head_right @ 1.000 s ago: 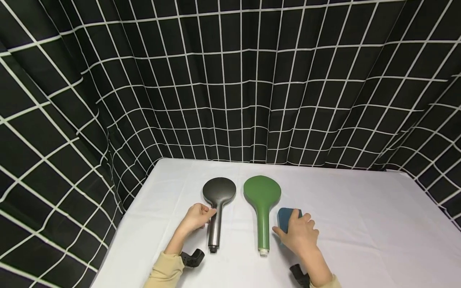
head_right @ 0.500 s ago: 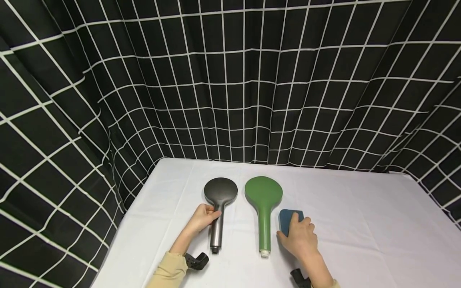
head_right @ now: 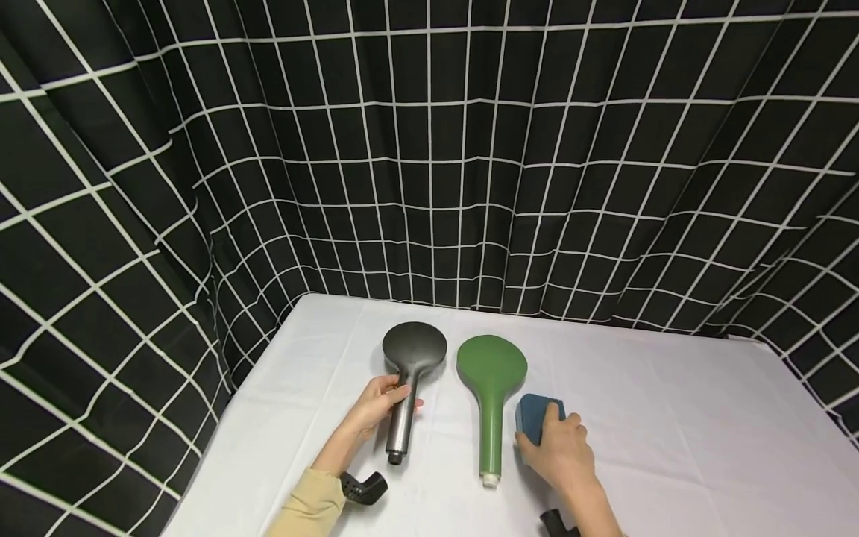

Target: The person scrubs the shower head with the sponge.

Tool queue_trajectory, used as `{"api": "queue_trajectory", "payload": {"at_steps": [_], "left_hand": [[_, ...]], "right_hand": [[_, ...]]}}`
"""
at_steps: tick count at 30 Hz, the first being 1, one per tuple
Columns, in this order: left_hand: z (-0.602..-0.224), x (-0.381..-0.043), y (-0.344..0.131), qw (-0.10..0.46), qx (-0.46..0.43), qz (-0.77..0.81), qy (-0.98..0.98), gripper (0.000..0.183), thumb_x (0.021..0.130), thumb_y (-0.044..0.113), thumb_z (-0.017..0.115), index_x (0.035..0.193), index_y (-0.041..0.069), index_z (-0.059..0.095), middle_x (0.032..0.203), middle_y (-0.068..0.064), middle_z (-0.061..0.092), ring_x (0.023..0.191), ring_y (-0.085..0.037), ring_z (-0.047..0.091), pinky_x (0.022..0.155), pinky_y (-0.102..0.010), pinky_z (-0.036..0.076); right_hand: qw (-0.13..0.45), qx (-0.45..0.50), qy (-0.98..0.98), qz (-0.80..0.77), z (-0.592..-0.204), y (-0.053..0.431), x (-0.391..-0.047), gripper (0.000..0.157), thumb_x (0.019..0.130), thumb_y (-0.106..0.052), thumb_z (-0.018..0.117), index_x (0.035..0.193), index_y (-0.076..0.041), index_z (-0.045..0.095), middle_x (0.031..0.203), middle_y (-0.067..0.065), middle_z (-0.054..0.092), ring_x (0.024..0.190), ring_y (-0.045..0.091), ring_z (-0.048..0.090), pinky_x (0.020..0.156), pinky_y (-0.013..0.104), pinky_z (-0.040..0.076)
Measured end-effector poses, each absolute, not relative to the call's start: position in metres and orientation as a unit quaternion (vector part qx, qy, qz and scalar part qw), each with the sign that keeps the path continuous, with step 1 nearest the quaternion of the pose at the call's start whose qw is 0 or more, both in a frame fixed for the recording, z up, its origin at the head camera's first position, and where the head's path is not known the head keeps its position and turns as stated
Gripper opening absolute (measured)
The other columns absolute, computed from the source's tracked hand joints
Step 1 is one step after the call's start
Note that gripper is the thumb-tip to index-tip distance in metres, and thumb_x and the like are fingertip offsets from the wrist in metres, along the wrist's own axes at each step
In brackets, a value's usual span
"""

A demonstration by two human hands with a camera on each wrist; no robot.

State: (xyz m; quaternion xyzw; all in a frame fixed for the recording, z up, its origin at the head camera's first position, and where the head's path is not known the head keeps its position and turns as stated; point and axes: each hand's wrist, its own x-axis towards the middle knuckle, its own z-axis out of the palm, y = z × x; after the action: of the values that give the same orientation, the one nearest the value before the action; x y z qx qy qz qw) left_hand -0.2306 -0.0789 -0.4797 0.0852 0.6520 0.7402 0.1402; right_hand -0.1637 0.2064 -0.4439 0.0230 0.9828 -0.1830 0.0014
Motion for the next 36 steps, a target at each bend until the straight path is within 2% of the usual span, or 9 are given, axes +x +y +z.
{"api": "queue_trajectory", "payload": {"at_steps": [3,8,11,17,22,26,29,33,36], "left_hand": [[-0.471,-0.229,-0.077,0.134,0.106,0.752,0.636,0.040,0.095,0.006,0.048,0.127,-0.016,0.037,0.118,-0.034,0.048,0.091,-0.036,0.064,0.076,-0.029,0.052],[-0.457,-0.225,-0.068,0.115,0.127,0.751,0.638,0.042,0.095,0.008,0.050,0.132,-0.008,0.036,0.116,-0.021,0.047,0.098,-0.040,0.060,0.080,-0.033,0.050],[-0.452,-0.222,-0.061,0.102,0.147,0.747,0.641,0.043,0.096,0.008,0.050,0.135,-0.005,0.035,0.117,-0.020,0.047,0.100,-0.045,0.057,0.082,-0.038,0.050],[-0.446,-0.217,-0.051,0.072,0.208,0.724,0.654,0.040,0.097,0.006,0.047,0.135,-0.002,0.037,0.120,-0.023,0.050,0.098,-0.042,0.058,0.083,-0.040,0.049],[-0.435,-0.208,-0.046,0.049,0.267,0.691,0.670,0.037,0.097,-0.001,0.043,0.133,-0.007,0.038,0.116,-0.025,0.050,0.091,-0.044,0.057,0.078,-0.047,0.049],[-0.431,-0.208,-0.043,0.061,0.290,0.692,0.658,0.037,0.095,-0.004,0.043,0.131,-0.010,0.038,0.114,-0.029,0.050,0.091,-0.049,0.056,0.079,-0.040,0.051],[-0.439,-0.213,-0.041,0.062,0.289,0.692,0.659,0.037,0.096,0.001,0.047,0.131,-0.006,0.042,0.113,-0.028,0.052,0.089,-0.044,0.060,0.079,-0.030,0.051],[-0.431,-0.212,-0.041,0.063,0.278,0.684,0.671,0.037,0.095,0.000,0.048,0.131,-0.006,0.043,0.112,-0.027,0.052,0.088,-0.042,0.060,0.080,-0.038,0.051],[-0.428,-0.214,-0.040,0.057,0.265,0.677,0.684,0.037,0.094,-0.002,0.048,0.131,-0.006,0.043,0.109,-0.025,0.054,0.086,-0.043,0.060,0.078,-0.045,0.051]], "right_hand": [[-0.052,0.010,0.979,-0.197,-0.438,0.205,-0.161,0.070,0.080,-0.030,0.067,0.122,0.017,0.038,0.097,0.042,0.043,0.082,0.051,0.053,0.060,0.056,0.047],[-0.210,-0.046,0.948,-0.234,-0.427,0.195,-0.160,0.063,0.078,-0.023,0.070,0.126,0.011,0.045,0.111,0.038,0.043,0.089,0.049,0.052,0.064,0.058,0.047],[-0.287,-0.118,0.917,-0.250,-0.420,0.184,-0.164,0.062,0.080,-0.024,0.069,0.129,0.007,0.047,0.118,0.035,0.039,0.091,0.044,0.052,0.065,0.054,0.047],[-0.362,-0.295,0.849,-0.247,-0.410,0.151,-0.179,0.055,0.093,-0.045,0.048,0.130,-0.004,0.052,0.131,0.030,0.037,0.111,0.043,0.044,0.083,0.053,0.039],[-0.411,-0.393,0.792,-0.223,-0.401,0.131,-0.199,0.038,0.095,-0.038,0.049,0.118,-0.010,0.062,0.133,0.029,0.041,0.118,0.045,0.041,0.091,0.055,0.033],[-0.447,-0.365,0.773,-0.264,-0.388,0.135,-0.221,0.037,0.093,-0.036,0.055,0.115,-0.008,0.064,0.134,0.028,0.042,0.119,0.044,0.041,0.094,0.052,0.033],[-0.458,-0.286,0.771,-0.339,-0.377,0.146,-0.235,0.036,0.089,-0.030,0.062,0.116,-0.006,0.064,0.136,0.024,0.041,0.122,0.042,0.038,0.094,0.053,0.034],[-0.450,-0.196,0.781,-0.385,-0.371,0.156,-0.245,0.038,0.085,-0.012,0.068,0.121,-0.003,0.060,0.136,0.025,0.039,0.124,0.041,0.035,0.095,0.058,0.031],[-0.449,-0.217,0.789,-0.359,-0.374,0.151,-0.243,0.038,0.089,-0.017,0.063,0.123,-0.003,0.058,0.137,0.027,0.036,0.124,0.043,0.034,0.095,0.059,0.030]]}}
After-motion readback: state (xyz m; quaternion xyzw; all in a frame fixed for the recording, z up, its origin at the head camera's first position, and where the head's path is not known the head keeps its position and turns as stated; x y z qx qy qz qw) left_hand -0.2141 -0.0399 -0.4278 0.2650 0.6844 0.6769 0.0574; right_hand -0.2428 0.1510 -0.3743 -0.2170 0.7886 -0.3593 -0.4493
